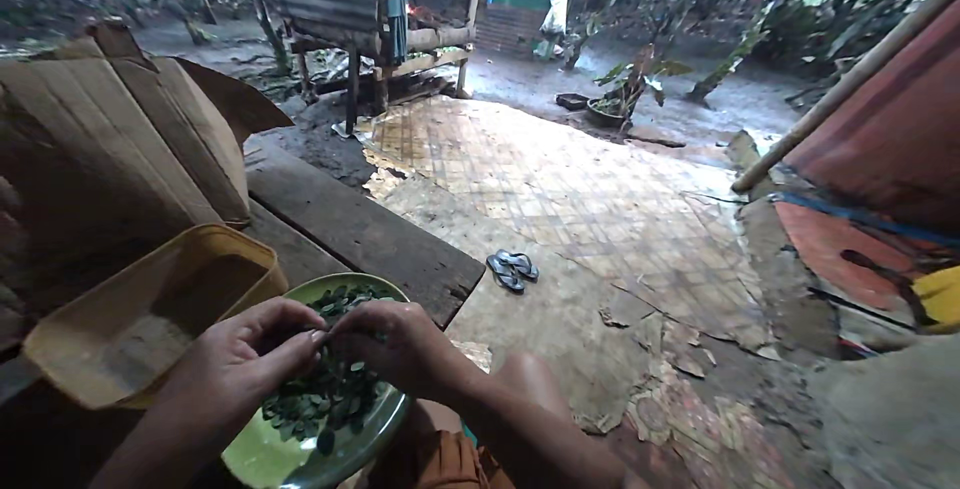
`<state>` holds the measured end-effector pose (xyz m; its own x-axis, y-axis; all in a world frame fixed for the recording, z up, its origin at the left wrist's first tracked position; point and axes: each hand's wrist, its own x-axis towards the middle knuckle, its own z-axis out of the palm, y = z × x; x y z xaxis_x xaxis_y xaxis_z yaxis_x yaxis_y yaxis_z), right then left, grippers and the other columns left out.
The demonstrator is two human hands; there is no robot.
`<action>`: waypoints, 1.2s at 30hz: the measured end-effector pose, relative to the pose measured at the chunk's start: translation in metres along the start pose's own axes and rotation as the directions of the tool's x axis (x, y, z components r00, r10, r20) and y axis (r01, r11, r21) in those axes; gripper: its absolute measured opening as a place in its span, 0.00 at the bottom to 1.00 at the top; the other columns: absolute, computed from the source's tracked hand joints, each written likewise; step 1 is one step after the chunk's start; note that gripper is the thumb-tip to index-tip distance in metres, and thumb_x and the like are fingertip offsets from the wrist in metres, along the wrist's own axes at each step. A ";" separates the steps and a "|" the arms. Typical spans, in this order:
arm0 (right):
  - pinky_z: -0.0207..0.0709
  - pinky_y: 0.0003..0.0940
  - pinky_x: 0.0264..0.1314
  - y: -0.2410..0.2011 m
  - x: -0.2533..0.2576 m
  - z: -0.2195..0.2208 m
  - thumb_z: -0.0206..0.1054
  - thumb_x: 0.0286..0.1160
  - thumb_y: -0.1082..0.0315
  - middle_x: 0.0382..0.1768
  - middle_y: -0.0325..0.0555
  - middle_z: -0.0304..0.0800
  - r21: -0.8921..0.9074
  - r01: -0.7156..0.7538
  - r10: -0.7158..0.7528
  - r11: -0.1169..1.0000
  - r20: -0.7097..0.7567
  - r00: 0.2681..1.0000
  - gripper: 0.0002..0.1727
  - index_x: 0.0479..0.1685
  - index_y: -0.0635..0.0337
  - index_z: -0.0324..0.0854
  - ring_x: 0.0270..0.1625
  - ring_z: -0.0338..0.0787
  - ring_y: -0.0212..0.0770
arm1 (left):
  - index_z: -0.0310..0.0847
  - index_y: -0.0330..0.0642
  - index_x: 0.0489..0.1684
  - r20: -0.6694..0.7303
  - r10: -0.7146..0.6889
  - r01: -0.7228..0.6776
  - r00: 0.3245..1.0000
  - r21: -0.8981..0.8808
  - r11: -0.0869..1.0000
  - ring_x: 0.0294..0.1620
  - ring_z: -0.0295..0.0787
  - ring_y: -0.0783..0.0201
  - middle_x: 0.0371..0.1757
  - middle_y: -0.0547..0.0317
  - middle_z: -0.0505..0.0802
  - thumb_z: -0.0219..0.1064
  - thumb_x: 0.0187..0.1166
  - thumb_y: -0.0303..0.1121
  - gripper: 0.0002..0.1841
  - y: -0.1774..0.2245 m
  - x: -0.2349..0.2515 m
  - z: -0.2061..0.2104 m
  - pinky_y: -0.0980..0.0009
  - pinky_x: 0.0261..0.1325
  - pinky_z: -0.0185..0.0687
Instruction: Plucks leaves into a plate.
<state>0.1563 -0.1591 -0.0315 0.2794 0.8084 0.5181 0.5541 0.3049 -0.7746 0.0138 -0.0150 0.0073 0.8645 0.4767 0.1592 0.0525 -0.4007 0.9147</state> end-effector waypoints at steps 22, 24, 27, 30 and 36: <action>0.75 0.51 0.65 0.011 -0.008 -0.014 0.64 0.83 0.68 0.42 0.51 0.95 -0.216 -0.118 0.102 0.969 -0.085 0.991 0.12 0.45 0.67 0.91 0.49 0.92 0.42 | 0.91 0.45 0.50 0.032 0.229 -0.225 0.973 0.361 0.905 0.57 0.88 0.71 0.54 0.61 0.92 0.69 0.75 0.42 0.14 -0.015 0.000 -0.004 0.71 0.61 0.85; 0.72 0.55 0.70 0.006 -0.008 -0.012 0.65 0.82 0.68 0.43 0.51 0.95 -0.260 -0.121 0.110 0.958 -0.058 0.992 0.12 0.46 0.66 0.92 0.52 0.92 0.45 | 0.89 0.41 0.58 0.104 0.316 -0.328 0.943 0.434 0.839 0.69 0.84 0.53 0.65 0.47 0.90 0.68 0.75 0.43 0.19 -0.017 0.002 0.000 0.53 0.71 0.78; 0.71 0.57 0.71 0.000 -0.007 -0.008 0.66 0.80 0.70 0.44 0.54 0.95 -0.255 -0.098 0.091 0.962 -0.039 0.995 0.11 0.46 0.67 0.93 0.54 0.92 0.49 | 0.88 0.34 0.61 0.188 0.290 -0.346 0.938 0.479 0.807 0.67 0.86 0.40 0.63 0.37 0.90 0.68 0.79 0.32 0.17 -0.006 0.000 0.007 0.42 0.70 0.78; 0.72 0.58 0.70 -0.001 -0.005 -0.006 0.65 0.81 0.71 0.44 0.55 0.94 -0.222 -0.081 0.075 0.972 -0.035 0.997 0.11 0.47 0.69 0.92 0.54 0.92 0.50 | 0.89 0.28 0.56 0.180 0.248 -0.306 0.952 0.522 0.796 0.56 0.92 0.40 0.53 0.35 0.94 0.65 0.82 0.26 0.12 -0.001 -0.004 0.013 0.43 0.64 0.83; 0.75 0.56 0.66 0.005 -0.001 -0.004 0.64 0.83 0.70 0.46 0.55 0.94 -0.203 -0.057 0.061 0.977 0.012 0.998 0.12 0.51 0.67 0.91 0.54 0.92 0.51 | 0.91 0.29 0.51 0.138 0.273 -0.303 0.952 0.545 0.782 0.50 0.94 0.44 0.49 0.36 0.94 0.64 0.85 0.31 0.13 -0.010 -0.001 0.003 0.47 0.59 0.86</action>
<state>0.1619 -0.1607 -0.0342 0.3031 0.8313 0.4659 0.6852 0.1496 -0.7128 0.0141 -0.0139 -0.0037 0.9066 0.2365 0.3495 0.0515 -0.8840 0.4647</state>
